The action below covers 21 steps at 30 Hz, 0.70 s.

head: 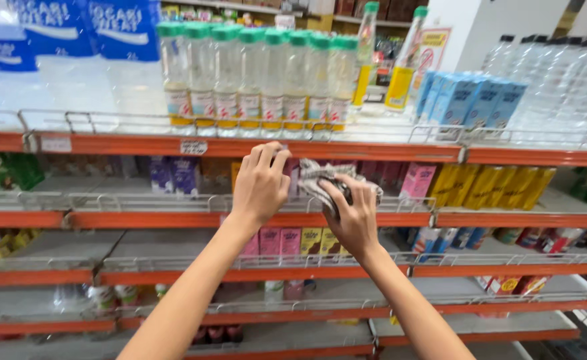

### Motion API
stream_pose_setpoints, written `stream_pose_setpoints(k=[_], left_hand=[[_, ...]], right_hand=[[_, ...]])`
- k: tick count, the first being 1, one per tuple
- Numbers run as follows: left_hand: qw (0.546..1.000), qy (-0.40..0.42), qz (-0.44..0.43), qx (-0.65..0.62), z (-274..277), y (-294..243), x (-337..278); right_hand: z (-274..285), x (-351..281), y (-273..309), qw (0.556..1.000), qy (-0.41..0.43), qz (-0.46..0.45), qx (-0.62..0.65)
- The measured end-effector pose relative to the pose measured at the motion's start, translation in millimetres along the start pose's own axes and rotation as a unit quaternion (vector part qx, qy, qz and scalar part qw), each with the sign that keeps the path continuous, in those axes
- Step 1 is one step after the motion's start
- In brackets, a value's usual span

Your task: The person wipes the supermarket shelves using a cloth, moving beverage bottles and food packages to clean the surfaces.

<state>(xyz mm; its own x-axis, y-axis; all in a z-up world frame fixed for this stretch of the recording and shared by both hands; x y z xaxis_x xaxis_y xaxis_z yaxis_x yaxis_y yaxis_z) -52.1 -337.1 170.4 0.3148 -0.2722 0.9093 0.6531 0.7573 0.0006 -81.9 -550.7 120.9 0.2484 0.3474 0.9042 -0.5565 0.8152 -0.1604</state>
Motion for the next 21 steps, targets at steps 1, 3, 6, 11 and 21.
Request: stream_pose_setpoints(k=[1, 3, 6, 11, 21], left_hand=[[0.999, -0.014, -0.016, 0.040, -8.7, -7.4, 9.6], [0.996, -0.031, -0.025, 0.079, -33.2, -20.9, 21.2], [0.986, -0.033, -0.054, 0.157, -75.0, -33.5, 36.4], [0.988, -0.032, -0.003, 0.154, -117.0, -35.3, 26.3], [0.981, -0.100, 0.055, 0.159, -150.0, -54.3, 50.6]], right_hand=[[6.4, 10.2, -5.3, 0.998, -0.044, 0.006, -0.033], [4.4, 39.2, -31.6, 0.997, -0.047, -0.003, -0.066], [0.4, 46.3, -75.2, 0.994, -0.020, 0.009, -0.109], [15.9, 17.0, -162.7, 0.984, 0.045, 0.077, -0.155], [-1.6, 4.1, -178.9, 0.992, 0.016, 0.029, -0.120]])
Point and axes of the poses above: each hand's wrist, its own x-axis towards the middle knuckle, its own z-axis out of the back of the hand, y = z × x, the point moved 2 cm from there along x, towards the middle knuckle, and after that the axes turned 2 degrees about y, right-handed, at the moved point
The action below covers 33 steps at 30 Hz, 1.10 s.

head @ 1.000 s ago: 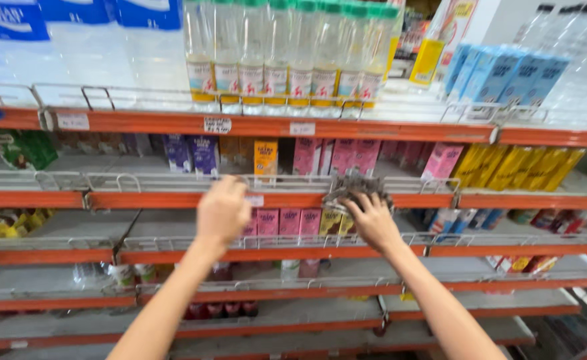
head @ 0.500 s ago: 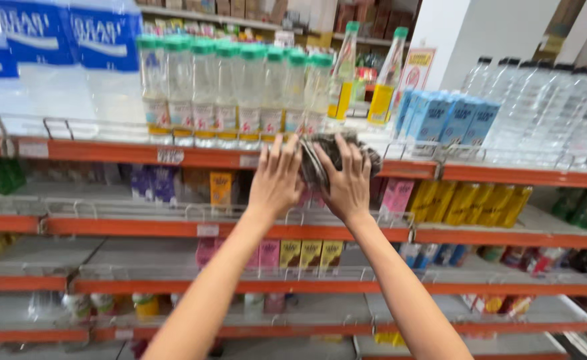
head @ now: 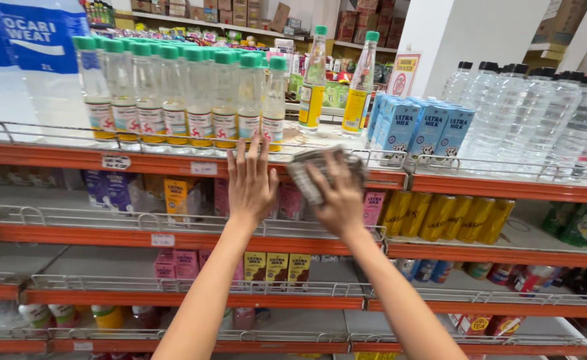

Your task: The person wipes the supermarket shelves using a cloth, moving beverage bottles and food packages to clean the surfaces.

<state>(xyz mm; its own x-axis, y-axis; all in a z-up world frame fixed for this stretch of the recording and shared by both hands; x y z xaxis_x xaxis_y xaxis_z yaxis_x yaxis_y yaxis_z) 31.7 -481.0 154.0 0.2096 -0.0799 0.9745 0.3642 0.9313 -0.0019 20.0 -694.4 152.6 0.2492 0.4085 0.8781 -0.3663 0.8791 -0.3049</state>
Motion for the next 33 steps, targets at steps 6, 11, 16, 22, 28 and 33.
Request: stream_pose_setpoints(k=[6, 11, 16, 22, 28, 33], left_hand=[[0.999, -0.009, 0.000, 0.053, -19.5, 6.2, -5.6], [0.998, -0.061, -0.012, 0.031, -25.6, 7.7, -4.5], [0.998, -0.046, -0.010, 0.029, -27.3, 10.1, -8.0], [0.998, -0.050, -0.021, 0.041, -27.0, 13.6, -6.9], [0.998, -0.043, -0.020, 0.030, -29.2, 16.4, -9.5], [0.998, -0.049, -0.022, 0.032, -32.1, 16.9, -9.9]], right_hand=[[-12.5, 4.6, -11.5, 0.990, 0.042, 0.096, 0.091], [18.1, -24.1, -65.9, 0.999, 0.020, 0.027, 0.021], [19.3, -32.2, -68.3, 0.996, -0.019, -0.071, 0.052], [-2.8, 5.5, 21.8, 0.996, -0.048, -0.073, 0.020], [-13.7, -8.2, -2.4, 0.999, 0.017, -0.008, 0.040], [11.0, -57.9, -82.2, 0.984, -0.062, -0.152, -0.074]])
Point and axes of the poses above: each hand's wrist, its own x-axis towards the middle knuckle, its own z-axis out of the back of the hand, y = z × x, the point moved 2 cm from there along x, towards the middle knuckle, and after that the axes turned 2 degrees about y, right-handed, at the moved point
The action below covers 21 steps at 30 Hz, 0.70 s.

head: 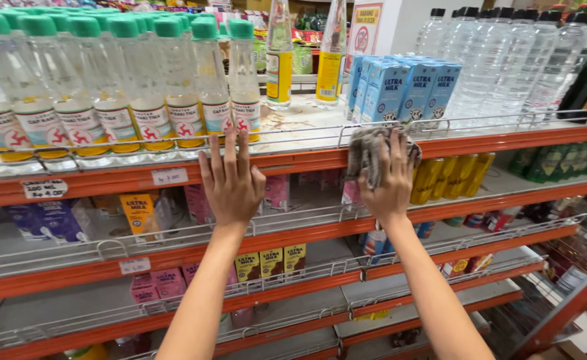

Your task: The person wipes the supermarket shelves using a cloth, moving beverage bottles and food packages to clean the surfaces.

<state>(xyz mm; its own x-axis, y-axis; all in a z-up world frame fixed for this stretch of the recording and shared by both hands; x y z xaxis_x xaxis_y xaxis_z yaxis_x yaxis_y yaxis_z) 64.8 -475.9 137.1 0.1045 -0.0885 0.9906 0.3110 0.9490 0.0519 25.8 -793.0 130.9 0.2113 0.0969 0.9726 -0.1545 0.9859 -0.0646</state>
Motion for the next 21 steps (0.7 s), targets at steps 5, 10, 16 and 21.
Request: stream_pose_setpoints(k=[5, 10, 16, 21], left_hand=[[1.000, 0.010, 0.006, 0.001, 1.3, -1.2, -0.3], [1.000, 0.007, 0.011, 0.015, 2.5, -2.7, 1.1], [1.000, 0.009, 0.015, 0.010, 4.3, -6.6, -1.6], [1.000, -0.013, 0.017, 0.007, 2.6, -8.4, 3.4]], right_hand=[[-31.2, 6.3, 49.6, 0.992, -0.071, -0.039, 0.097], [-30.8, 21.8, 97.7, 0.993, -0.043, 0.030, 0.110], [-10.6, 22.5, 30.7, 0.984, 0.052, 0.144, 0.090], [-16.0, 26.5, 31.0, 0.994, -0.058, 0.046, 0.085]])
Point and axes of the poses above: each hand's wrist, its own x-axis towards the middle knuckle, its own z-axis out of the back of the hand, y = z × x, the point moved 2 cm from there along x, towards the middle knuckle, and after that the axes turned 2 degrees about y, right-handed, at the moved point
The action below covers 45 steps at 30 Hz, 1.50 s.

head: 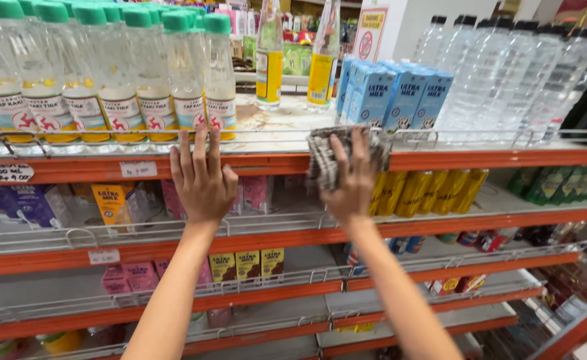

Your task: The person wipes the supermarket shelves using a cloth, moving beverage bottles and food packages to clean the surfaces.

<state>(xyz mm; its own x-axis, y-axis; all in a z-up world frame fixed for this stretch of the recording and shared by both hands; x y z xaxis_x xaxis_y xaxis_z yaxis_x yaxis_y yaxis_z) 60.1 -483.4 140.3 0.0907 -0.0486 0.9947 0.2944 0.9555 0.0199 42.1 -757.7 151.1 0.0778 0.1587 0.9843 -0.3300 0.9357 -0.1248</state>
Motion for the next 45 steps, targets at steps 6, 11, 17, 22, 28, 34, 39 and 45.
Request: stream_pose_setpoints(k=[6, 11, 17, 22, 28, 34, 39, 45], left_hand=[[0.999, -0.004, -0.014, 0.032, -1.2, 6.5, 0.6], [0.999, 0.014, -0.026, 0.030, -1.1, 8.8, -3.9], [1.000, -0.021, -0.003, 0.014, -0.7, 0.0, -1.0], [0.999, -0.036, 0.000, 0.014, -0.3, -2.2, 3.4], [1.000, -0.021, -0.007, 0.002, 0.7, 1.3, 1.0], [1.000, -0.017, 0.009, 0.011, -3.5, -2.9, -2.4], [1.000, -0.013, 0.009, 0.007, 0.3, -0.4, -4.4], [1.000, -0.006, -0.012, 0.002, 1.4, 2.2, -5.2]], right_hand=[[-32.4, 3.9, 108.3, 0.985, 0.103, 0.091, 0.104], [-15.1, -0.2, 59.2, 0.974, 0.121, 0.171, 0.087], [27.1, -24.0, -25.1, 0.986, 0.115, 0.103, 0.058], [7.0, -24.2, 6.1, 0.999, 0.032, -0.019, 0.023], [13.7, -26.1, -2.3, 0.997, 0.062, 0.042, -0.029], [37.7, -43.8, -30.0, 0.993, 0.061, -0.036, -0.096], [2.9, -36.6, 41.5, 0.999, 0.037, 0.017, 0.015], [35.2, -16.7, 18.0, 0.992, 0.072, 0.100, -0.015]])
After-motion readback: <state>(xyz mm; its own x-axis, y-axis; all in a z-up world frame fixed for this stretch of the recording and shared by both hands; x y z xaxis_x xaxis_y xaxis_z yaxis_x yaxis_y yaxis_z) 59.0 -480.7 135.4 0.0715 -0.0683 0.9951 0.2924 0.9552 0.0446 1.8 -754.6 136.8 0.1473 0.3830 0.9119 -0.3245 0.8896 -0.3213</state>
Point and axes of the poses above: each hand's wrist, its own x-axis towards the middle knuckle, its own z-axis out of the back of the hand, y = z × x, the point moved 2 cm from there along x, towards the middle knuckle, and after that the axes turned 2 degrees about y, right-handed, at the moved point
